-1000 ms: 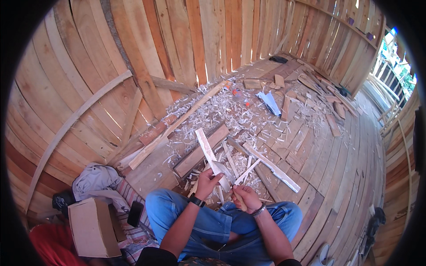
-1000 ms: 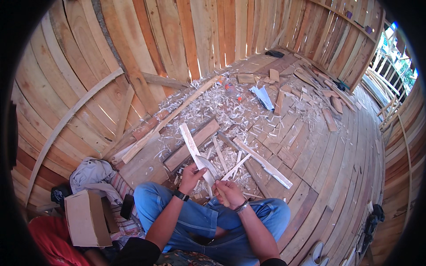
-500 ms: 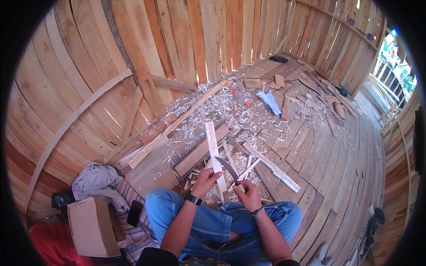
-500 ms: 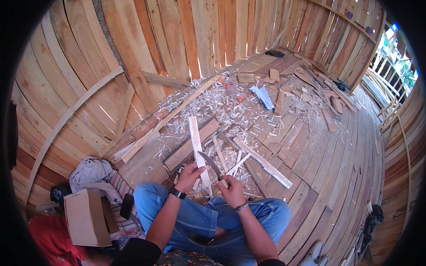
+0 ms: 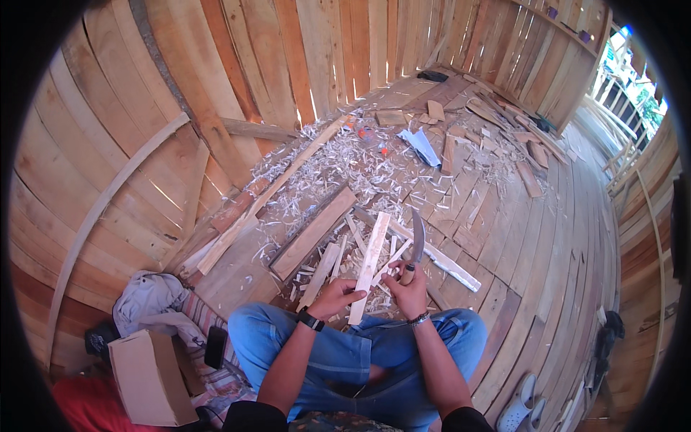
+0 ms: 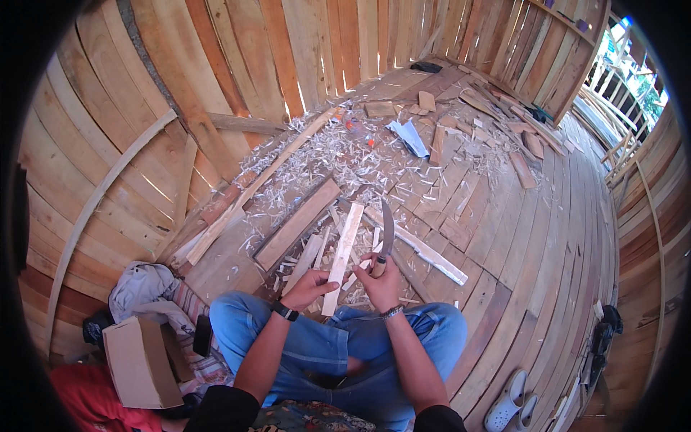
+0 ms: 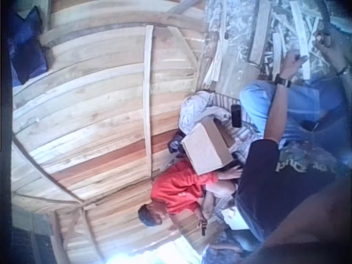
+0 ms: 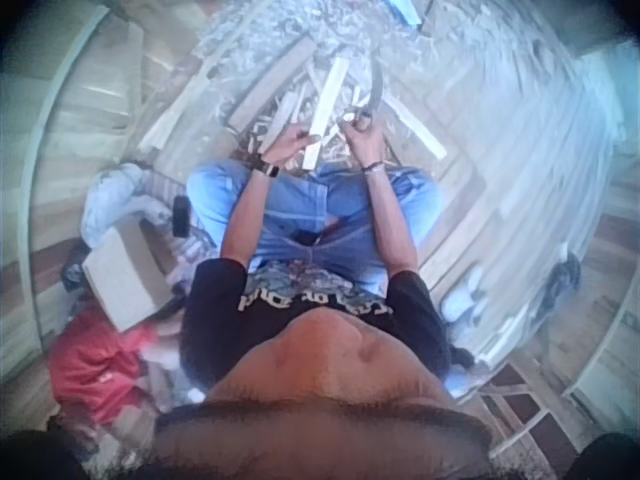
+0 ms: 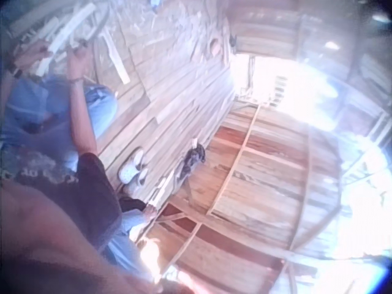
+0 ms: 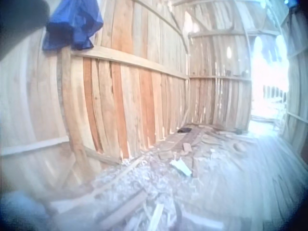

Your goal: The person shaves a piece of wood using a curved knife while sitting on a wooden floor covered in shavings.

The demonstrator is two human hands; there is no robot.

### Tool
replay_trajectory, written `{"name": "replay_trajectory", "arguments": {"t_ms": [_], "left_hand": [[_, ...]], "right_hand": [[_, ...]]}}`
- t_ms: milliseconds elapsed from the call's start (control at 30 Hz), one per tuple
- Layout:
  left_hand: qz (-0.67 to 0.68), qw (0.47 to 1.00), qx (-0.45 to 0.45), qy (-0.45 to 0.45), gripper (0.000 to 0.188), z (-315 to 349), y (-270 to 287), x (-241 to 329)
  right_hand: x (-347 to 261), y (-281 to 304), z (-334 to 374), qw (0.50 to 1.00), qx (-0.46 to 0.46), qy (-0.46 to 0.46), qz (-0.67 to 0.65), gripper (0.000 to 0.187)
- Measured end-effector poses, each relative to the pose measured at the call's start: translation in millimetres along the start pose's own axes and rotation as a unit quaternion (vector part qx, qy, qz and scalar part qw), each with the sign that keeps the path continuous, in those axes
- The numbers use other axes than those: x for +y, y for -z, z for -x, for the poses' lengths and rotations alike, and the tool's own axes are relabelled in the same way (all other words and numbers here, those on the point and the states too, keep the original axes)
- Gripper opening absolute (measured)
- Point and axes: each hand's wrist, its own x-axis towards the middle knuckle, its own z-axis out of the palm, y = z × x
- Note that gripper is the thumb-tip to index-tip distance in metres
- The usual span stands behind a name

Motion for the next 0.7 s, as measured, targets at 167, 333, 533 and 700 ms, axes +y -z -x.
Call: {"name": "replay_trajectory", "arguments": {"t_ms": [167, 333, 533, 700], "left_hand": [[-0.016, 0.999, -0.045, 0.024, 0.026, 0.0, -2.3, 3.8], [-0.008, 0.997, -0.071, 0.038, 0.026, 1.4, -5.8, 3.8], [0.014, 0.994, -0.091, 0.052, 0.026, 2.5, -8.1, 4.7], [0.000, 0.995, -0.087, 0.043, 0.026, 0.8, -5.4, -3.9]], "right_hand": [[-1.8, -11.2, 2.2, 0.999, -0.023, -0.024, -0.009, 0.036], [7.3, -14.2, 1.4, 1.000, -0.002, 0.013, 0.011, 0.035], [12.4, -10.8, 0.1, 0.997, 0.028, -0.073, -0.003, 0.034], [9.1, -10.8, 0.4, 0.999, 0.002, -0.049, 0.012, 0.033]]}}
